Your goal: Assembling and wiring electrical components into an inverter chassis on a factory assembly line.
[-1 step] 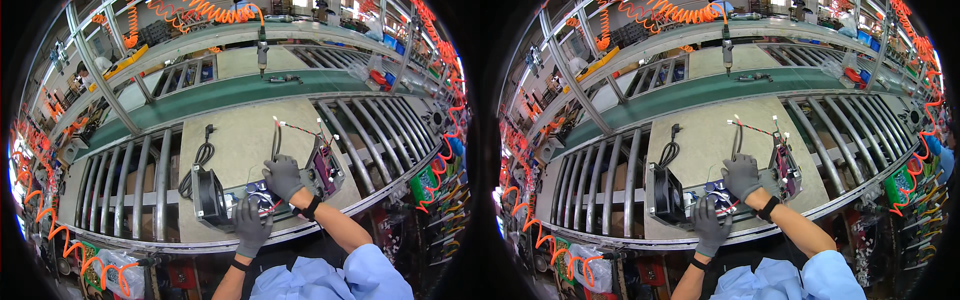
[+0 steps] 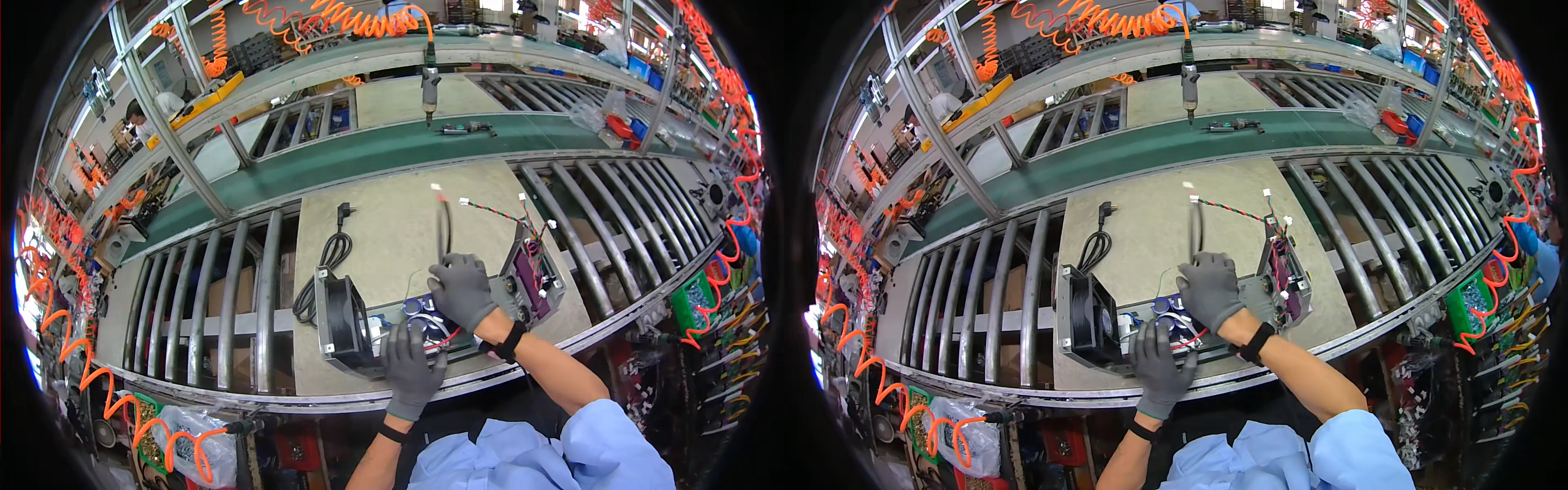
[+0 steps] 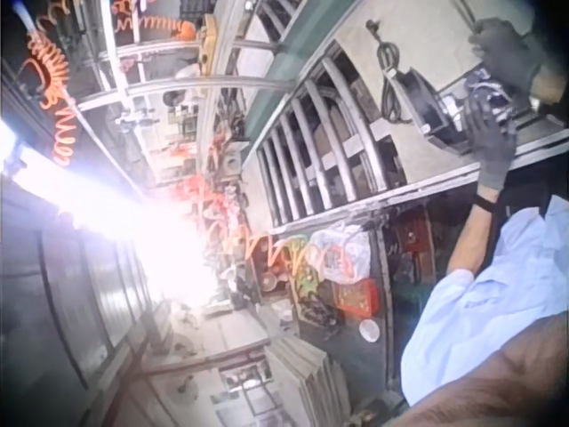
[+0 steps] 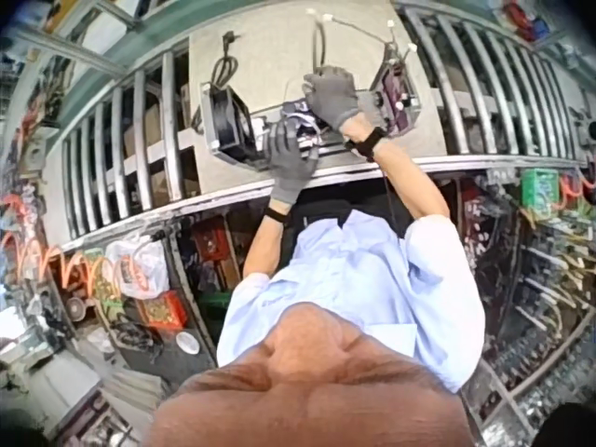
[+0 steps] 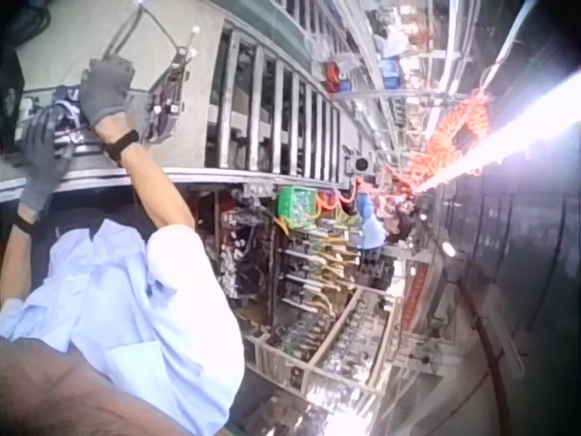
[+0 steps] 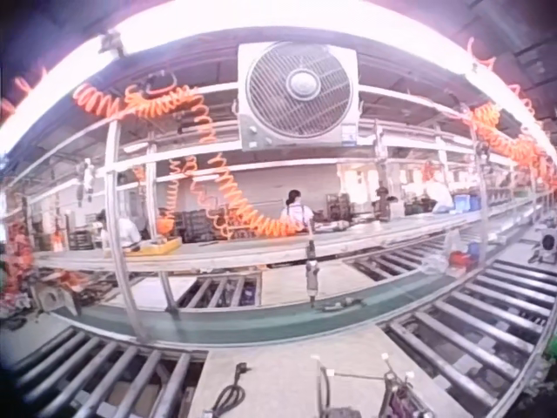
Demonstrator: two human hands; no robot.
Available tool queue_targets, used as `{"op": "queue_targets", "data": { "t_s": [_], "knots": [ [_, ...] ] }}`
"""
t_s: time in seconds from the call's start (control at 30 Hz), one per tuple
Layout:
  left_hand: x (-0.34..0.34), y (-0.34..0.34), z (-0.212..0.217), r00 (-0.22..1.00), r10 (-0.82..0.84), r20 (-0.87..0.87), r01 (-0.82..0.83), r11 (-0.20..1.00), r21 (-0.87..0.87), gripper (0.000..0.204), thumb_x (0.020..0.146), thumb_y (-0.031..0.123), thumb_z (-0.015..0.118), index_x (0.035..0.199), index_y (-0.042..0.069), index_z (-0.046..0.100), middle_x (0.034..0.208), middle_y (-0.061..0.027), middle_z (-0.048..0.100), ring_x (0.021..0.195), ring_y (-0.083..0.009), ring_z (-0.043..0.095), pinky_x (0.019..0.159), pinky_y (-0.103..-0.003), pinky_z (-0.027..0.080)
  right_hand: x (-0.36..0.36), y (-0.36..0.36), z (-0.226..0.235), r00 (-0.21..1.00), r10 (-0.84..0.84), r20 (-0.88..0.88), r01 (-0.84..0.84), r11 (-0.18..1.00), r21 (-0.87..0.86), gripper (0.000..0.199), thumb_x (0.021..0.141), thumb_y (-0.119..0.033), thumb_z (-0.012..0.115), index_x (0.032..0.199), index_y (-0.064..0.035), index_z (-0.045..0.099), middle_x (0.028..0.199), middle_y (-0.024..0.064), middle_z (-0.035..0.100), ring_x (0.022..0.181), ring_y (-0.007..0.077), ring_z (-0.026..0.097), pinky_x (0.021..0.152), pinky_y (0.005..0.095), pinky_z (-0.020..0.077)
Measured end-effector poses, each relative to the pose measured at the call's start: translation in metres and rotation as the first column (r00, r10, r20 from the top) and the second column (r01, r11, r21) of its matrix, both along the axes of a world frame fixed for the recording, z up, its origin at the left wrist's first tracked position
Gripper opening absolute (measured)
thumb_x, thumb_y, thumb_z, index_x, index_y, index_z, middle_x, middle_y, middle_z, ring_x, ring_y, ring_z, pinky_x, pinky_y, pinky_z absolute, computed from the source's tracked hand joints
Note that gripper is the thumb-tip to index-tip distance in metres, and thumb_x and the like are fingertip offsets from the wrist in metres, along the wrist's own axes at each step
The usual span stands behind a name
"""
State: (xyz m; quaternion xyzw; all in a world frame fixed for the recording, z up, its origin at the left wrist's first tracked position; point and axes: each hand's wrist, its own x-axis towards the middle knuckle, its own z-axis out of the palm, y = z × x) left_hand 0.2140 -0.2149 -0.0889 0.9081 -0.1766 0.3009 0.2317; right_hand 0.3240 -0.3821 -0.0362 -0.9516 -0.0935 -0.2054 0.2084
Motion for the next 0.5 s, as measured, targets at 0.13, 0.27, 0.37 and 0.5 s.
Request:
{"op": "queue_targets", "data": {
  "t_s": [0.13,0.27,0.37,0.5],
  "knots": [
    [-0.001,0.001,-0.003,0.999,-0.012,-0.034,0.012,1.0,0.001,0.075,0.088,0.043,0.073,0.147,0.002,0.05,0.144,-0.0228,0.054,0.137,-0.042,0.049,0.115,-0.056,0.036,-0.002,0.013,0.005,0.992,0.108,0.071,-0.107,0.994,-0.019,0.019,0.088,-0.026,0.071,0.102,-0.0165,0.08,0.098,0.0105,0.073,0.1,0.0322,0.068,0.1,0.0489,0.0439],
    [0.0,0.002,-0.004,0.999,-0.017,-0.048,0.018,1.0,0.013,0.076,0.089,0.044,0.072,0.147,0.002,0.049,0.144,-0.0232,0.054,0.137,-0.0416,0.049,0.115,-0.056,0.035,0.02,0.023,0.016,0.971,0.026,-0.238,-0.048,0.995,-0.085,0.032,0.088,-0.045,0.073,0.095,-0.0153,0.082,0.097,0.0125,0.073,0.097,0.034,0.068,0.092,0.0505,0.0466],
    [0.0,0.002,-0.003,0.999,0.005,-0.043,-0.005,1.0,0.021,0.075,0.087,0.045,0.073,0.145,0.002,0.051,0.141,-0.0221,0.056,0.136,-0.0398,0.051,0.116,-0.056,0.034,0.033,0.032,0.023,0.931,-0.109,-0.35,0.001,0.955,-0.295,0.046,0.086,-0.059,0.071,0.093,-0.016,0.084,0.1,0.0132,0.075,0.105,0.0335,0.066,0.098,0.0526,0.0432],
    [0.0,0.002,-0.003,0.997,0.072,0.001,-0.072,0.997,0.021,0.075,0.083,0.046,0.075,0.14,0.001,0.054,0.133,-0.0201,0.061,0.131,-0.0368,0.056,0.116,-0.057,0.033,0.044,0.042,0.028,0.853,-0.165,-0.495,-0.052,0.916,-0.397,0.045,0.083,-0.059,0.074,0.1,-0.0181,0.084,0.111,0.0131,0.074,0.121,0.0343,0.06,0.108,0.0547,0.0366]
  ]
}}
